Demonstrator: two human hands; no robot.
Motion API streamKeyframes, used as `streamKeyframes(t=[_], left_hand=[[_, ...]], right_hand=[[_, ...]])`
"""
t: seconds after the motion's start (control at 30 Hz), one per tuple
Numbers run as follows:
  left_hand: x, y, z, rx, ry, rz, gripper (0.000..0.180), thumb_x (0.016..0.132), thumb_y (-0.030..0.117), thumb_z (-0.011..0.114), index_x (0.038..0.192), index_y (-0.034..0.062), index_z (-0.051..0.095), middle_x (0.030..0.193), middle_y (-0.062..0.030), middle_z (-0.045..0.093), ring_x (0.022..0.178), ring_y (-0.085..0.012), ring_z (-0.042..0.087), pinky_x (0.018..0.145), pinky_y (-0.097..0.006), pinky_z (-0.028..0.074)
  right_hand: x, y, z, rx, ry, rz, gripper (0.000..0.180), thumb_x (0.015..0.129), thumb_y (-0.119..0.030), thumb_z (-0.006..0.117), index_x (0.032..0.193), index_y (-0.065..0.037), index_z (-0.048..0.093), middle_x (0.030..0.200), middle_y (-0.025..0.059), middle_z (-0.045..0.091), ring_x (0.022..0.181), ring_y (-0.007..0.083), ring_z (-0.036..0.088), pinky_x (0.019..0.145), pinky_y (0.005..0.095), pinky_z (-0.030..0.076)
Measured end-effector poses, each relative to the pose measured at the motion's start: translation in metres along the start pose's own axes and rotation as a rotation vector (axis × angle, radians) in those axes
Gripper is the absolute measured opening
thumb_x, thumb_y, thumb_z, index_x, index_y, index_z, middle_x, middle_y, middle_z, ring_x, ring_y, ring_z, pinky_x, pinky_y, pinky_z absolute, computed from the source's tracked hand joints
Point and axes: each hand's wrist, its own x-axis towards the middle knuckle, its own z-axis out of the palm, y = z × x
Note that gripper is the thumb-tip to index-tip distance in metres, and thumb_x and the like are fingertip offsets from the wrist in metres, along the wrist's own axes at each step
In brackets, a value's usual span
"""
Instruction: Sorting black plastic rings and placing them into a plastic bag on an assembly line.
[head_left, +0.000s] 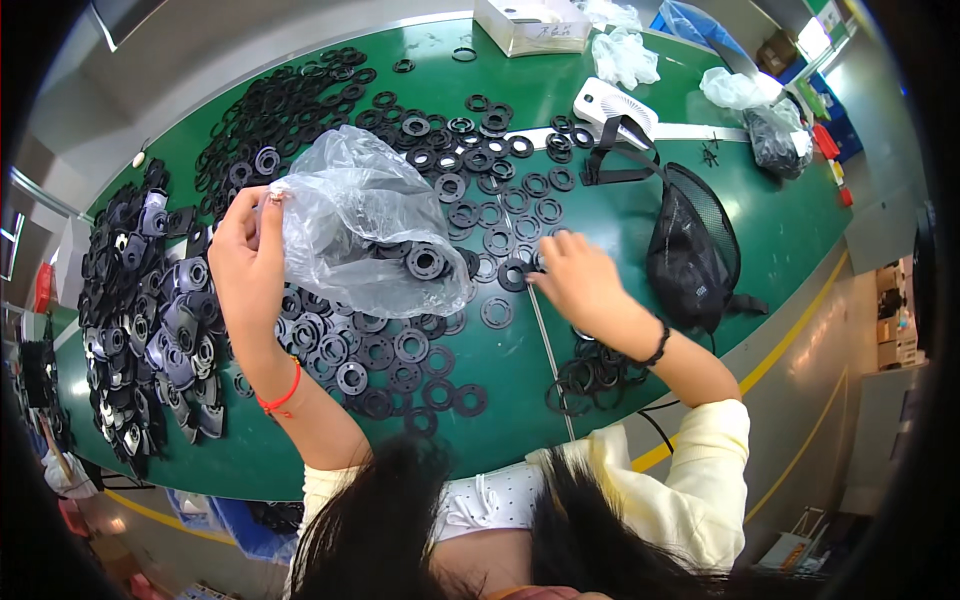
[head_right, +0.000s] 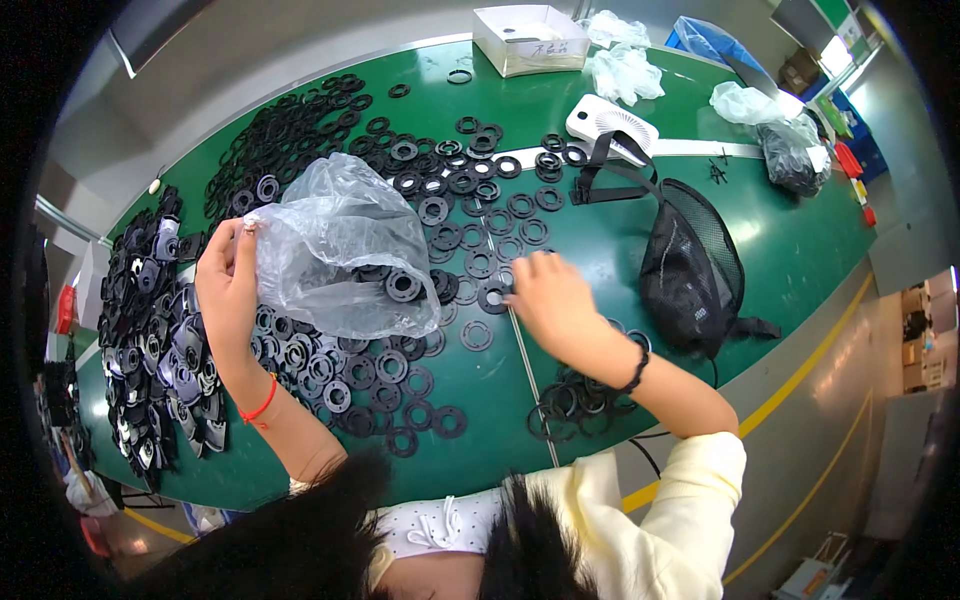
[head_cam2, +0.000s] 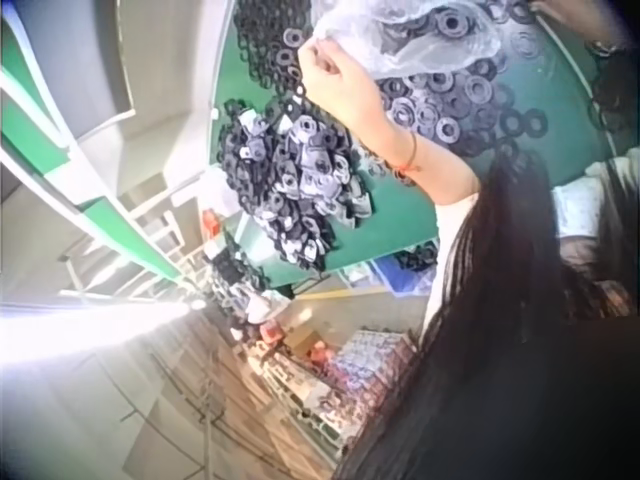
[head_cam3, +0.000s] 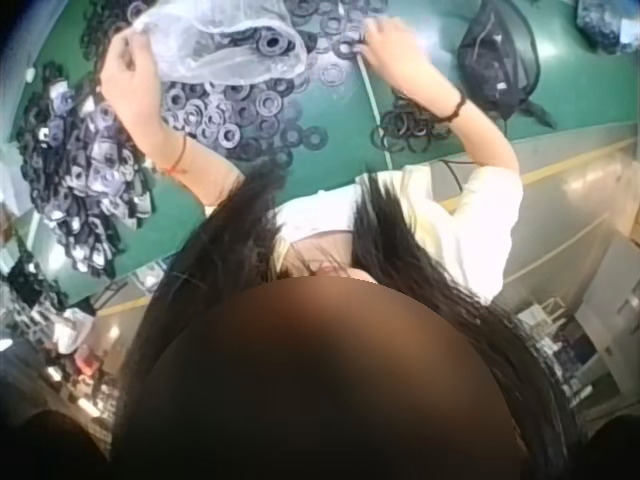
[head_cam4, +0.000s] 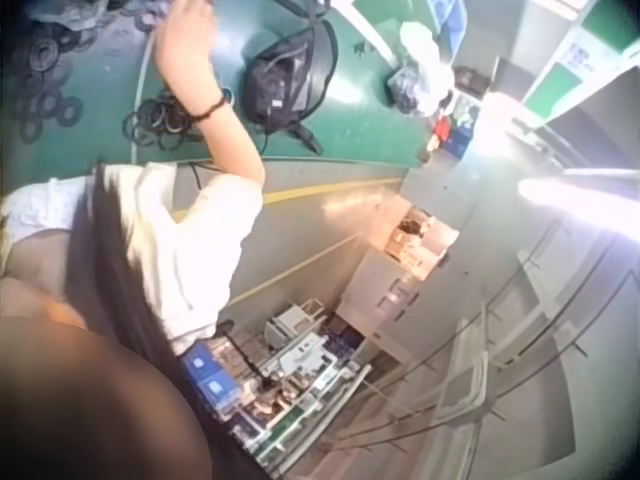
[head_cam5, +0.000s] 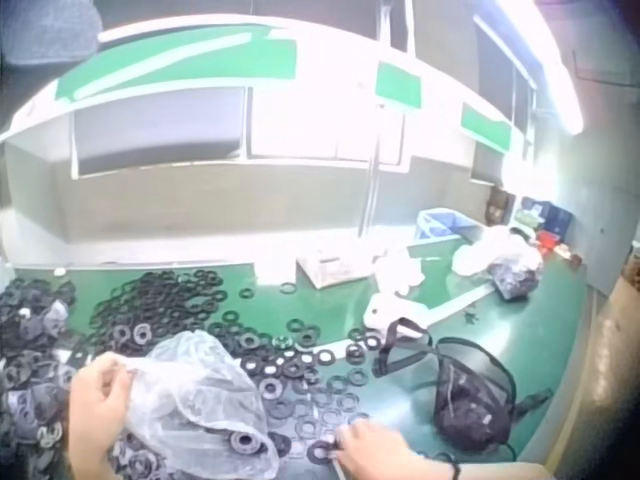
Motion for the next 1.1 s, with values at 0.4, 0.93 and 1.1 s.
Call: streamKeyframes(t=[0.4, 0.93, 1.1], left_hand=[[0.003, -0.003, 0.005, -0.022, -0.012, 0.022, 0.018, 0.097, 0.016, 0.055, 0.094, -0.0007, 0.061, 0.064, 0.0072, 0.043, 0.058, -0.0014, 0.031, 0.051, -0.022, 0.022], [0.003, -0.005, 0.006, -0.029, -0.017, 0.022, 0.019, 0.097, 0.017, 0.055, 0.097, -0.0006, 0.063, 0.065, 0.0071, 0.045, 0.058, -0.0012, 0.031, 0.051, -0.022, 0.022], [0.001, 0.007, 0.004, 0.011, -0.017, 0.015, 0.019, 0.097, 0.017, 0.056, 0.096, -0.0008, 0.062, 0.064, 0.0072, 0.044, 0.058, -0.0012, 0.032, 0.051, -0.021, 0.022]], right_hand=[[-0.021, 0.088, -0.013, 0.6, -0.338, 0.061, 0.016, 0.079, 0.001, 0.058, 0.095, 0.003, 0.061, 0.071, 0.0136, 0.068, 0.066, 0.0253, 0.068, 0.061, 0.032, 0.053], [-0.013, 0.032, 0.026, 0.643, -0.091, -0.029, 0.015, 0.082, -0.009, 0.067, 0.09, 0.001, 0.059, 0.083, 0.0155, 0.061, 0.078, 0.0355, 0.063, 0.071, 0.0414, 0.051], [-0.02, 0.077, -0.015, 0.459, -0.241, -0.063, 0.015, 0.079, -0.006, 0.068, 0.09, 0.001, 0.061, 0.08, 0.0153, 0.065, 0.076, 0.0305, 0.066, 0.07, 0.0384, 0.052]])
